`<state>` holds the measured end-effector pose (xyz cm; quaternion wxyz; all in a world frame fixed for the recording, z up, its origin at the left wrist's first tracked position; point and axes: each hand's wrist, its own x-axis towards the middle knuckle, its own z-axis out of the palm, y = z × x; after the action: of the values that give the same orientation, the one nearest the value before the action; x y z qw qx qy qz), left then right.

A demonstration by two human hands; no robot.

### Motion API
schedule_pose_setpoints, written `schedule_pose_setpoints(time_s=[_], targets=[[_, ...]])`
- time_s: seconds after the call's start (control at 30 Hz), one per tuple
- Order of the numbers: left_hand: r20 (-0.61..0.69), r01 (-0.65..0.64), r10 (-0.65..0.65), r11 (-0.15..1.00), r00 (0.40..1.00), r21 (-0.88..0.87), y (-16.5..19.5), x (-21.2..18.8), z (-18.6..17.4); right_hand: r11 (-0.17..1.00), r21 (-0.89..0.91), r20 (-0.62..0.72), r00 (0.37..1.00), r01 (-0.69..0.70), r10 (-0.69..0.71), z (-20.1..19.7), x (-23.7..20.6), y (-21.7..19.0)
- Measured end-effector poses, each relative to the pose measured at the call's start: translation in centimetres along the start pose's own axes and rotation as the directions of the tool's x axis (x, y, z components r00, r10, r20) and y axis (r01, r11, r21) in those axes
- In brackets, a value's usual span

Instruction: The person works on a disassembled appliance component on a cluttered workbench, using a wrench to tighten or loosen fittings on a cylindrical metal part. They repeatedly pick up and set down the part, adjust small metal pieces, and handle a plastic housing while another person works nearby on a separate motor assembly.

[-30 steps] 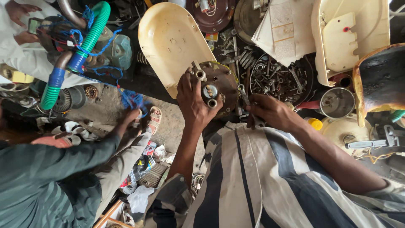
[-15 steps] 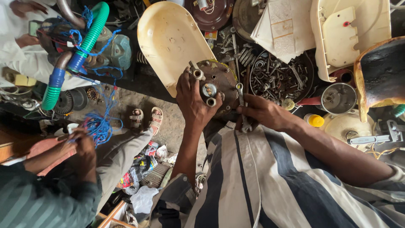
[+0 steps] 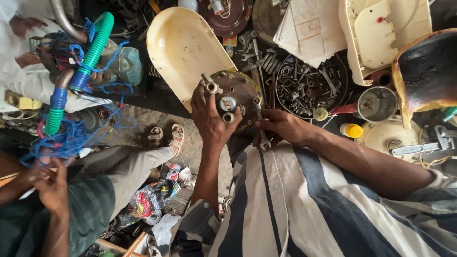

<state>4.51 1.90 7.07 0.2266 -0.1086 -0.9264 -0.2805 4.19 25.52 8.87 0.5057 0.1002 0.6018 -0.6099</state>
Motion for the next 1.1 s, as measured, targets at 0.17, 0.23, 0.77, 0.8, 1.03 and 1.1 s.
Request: schedule_pose_setpoints(time_s=[0.17,0.23,0.77,0.8,1.03,1.1], targets=[[0.089,0.075,-0.076,0.997,0.993,0.018,-0.1,0.1,-0.8,0.642,-0.766,-0.060,0.998,-0.036,-0.016,-5.4,0.3,-5.1],[0.113,0.036,-0.034,0.999,0.993,-0.016,-0.2,0.3,-1.0,0.533,-0.823,-0.274,0.960,-0.198,-0.066,-8.5,2.3,-8.7],[0.251,0.066,-0.055,0.997,0.966,-0.033,-1.1,-0.7,-1.6,0.854,-0.031,-0.416,0.770,0.519,-0.483,-14.3,4.0,5.7],[0.265,0.079,-0.068,0.996,0.962,-0.030,-0.8,-0.6,-1.4,0.860,-0.105,-0.468,0.738,0.500,-0.486,-14.3,3.9,7.4],[0.230,0.008,-0.006,1.000,0.973,-0.009,-0.2,0.2,-0.6,0.757,-0.651,-0.685,0.380,0.067,-0.622,-10.3,2.5,12.4],[0.246,0.020,-0.010,0.999,0.969,-0.036,-0.4,0.2,-0.8,0.612,-0.791,-0.586,0.272,0.014,-0.763,-8.8,1.4,11.3]])
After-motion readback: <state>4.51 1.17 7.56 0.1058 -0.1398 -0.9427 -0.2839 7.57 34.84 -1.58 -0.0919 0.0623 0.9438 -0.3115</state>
